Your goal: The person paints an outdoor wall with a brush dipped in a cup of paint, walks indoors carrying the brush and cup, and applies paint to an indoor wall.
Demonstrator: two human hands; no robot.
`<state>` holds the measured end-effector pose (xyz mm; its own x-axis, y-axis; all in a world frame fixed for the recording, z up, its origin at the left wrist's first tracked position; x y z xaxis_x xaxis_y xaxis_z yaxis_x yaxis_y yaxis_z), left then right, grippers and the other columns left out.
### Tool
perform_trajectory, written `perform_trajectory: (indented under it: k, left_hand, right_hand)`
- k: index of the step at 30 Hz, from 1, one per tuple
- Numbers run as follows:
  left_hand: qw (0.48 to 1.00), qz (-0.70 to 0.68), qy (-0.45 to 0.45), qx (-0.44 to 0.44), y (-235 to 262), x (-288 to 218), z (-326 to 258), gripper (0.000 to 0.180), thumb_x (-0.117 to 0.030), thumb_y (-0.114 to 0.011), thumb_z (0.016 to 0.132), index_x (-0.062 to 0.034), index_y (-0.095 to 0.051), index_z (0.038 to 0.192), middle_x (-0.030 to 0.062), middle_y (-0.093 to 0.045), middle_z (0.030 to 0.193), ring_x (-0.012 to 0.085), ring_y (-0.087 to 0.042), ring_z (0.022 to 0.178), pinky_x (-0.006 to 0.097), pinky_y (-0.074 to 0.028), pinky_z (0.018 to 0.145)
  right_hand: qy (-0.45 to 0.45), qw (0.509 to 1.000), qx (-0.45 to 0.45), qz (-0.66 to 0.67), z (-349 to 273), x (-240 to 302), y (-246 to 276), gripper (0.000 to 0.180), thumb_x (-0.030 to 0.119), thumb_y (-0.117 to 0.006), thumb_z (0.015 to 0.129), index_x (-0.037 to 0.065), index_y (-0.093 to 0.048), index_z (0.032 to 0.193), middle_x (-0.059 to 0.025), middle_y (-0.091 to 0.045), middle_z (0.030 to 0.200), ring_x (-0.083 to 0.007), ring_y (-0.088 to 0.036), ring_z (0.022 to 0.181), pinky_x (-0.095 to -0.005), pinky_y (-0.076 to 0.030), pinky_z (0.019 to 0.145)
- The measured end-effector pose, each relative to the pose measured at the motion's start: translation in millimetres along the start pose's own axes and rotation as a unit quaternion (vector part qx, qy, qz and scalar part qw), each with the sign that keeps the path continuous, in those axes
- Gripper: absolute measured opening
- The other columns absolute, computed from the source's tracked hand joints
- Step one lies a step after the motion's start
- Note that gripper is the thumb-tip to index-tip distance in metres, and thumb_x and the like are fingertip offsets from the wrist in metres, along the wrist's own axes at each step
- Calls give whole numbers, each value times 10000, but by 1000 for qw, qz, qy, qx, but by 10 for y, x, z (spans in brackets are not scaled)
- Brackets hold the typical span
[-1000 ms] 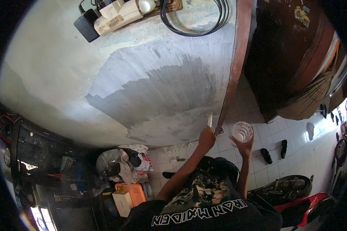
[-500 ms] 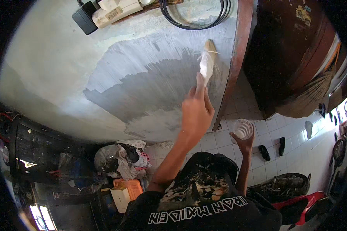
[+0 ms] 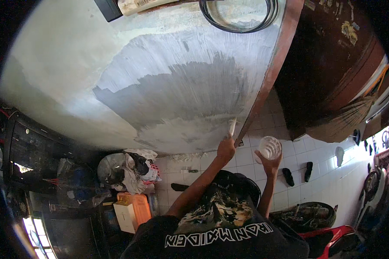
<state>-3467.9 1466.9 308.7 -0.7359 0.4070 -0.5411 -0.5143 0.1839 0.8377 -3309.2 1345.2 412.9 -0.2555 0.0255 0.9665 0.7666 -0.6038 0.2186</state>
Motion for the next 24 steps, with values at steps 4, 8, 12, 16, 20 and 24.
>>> perform_trajectory:
  k: [4,8,12,16,20,24]
  left_hand:
    - [988,-81,-61,-112,932,-547,196,141,-29,-513,750,39,-548,868,229,-549,651,409,-557,665,481,-444,623]
    - [986,-71,-84,-122,2073,-1132,268,154,-32,-538,764,39,-544,901,245,-543,684,401,-557,653,466,-435,587]
    - [947,-131,-134,-259,2768,-1486,88,381,-4,-512,800,11,-481,1179,245,-543,745,381,-550,627,416,-438,532]
    - [949,-105,-143,-261,2406,-1277,56,587,14,-506,796,-48,-311,1345,257,-546,879,371,-555,645,389,-437,520]
    - [973,-44,-102,-205,1453,-801,112,708,7,-540,753,-10,-196,1371,236,-527,961,375,-564,669,411,-465,556]
    - [989,32,-71,-126,736,-521,-5,751,-3,-566,729,32,-169,1365,223,-533,943,370,-580,689,406,-484,572]
  right_hand:
    - [-44,997,-32,-46,-48,-329,125,911,153,-860,536,10,-327,1261,-120,-503,1131,-218,-503,1038,-353,-464,866]
    - [-32,998,-43,-27,-3,-210,134,932,162,-865,528,10,-323,1270,-113,-496,1134,-216,-496,1040,-345,-471,852]
    - [-55,997,-51,-36,41,-193,118,887,124,-860,529,10,-343,1241,-106,-496,1129,-213,-497,1034,-335,-479,842]
    - [-18,1000,-19,-2,97,-183,11,841,102,-854,534,10,-363,1210,-103,-499,1125,-206,-506,1018,-328,-478,835]
    - [1,1000,-13,12,126,-165,-30,779,100,-849,542,14,-397,1171,-102,-518,1100,-200,-521,997,-329,-469,839]
    - [10,999,-5,37,136,-156,-55,754,122,-852,540,18,-419,1149,-106,-533,1081,-202,-524,999,-332,-459,849]
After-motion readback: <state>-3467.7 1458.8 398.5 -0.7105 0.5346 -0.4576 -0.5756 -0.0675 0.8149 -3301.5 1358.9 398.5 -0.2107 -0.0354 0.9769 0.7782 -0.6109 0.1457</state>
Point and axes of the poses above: each hand's wrist, its own z-axis towards the middle knuckle, its own y-axis out of the back of the hand, x = y × z, the point moved 7 cm from there along z, towards the middle knuckle
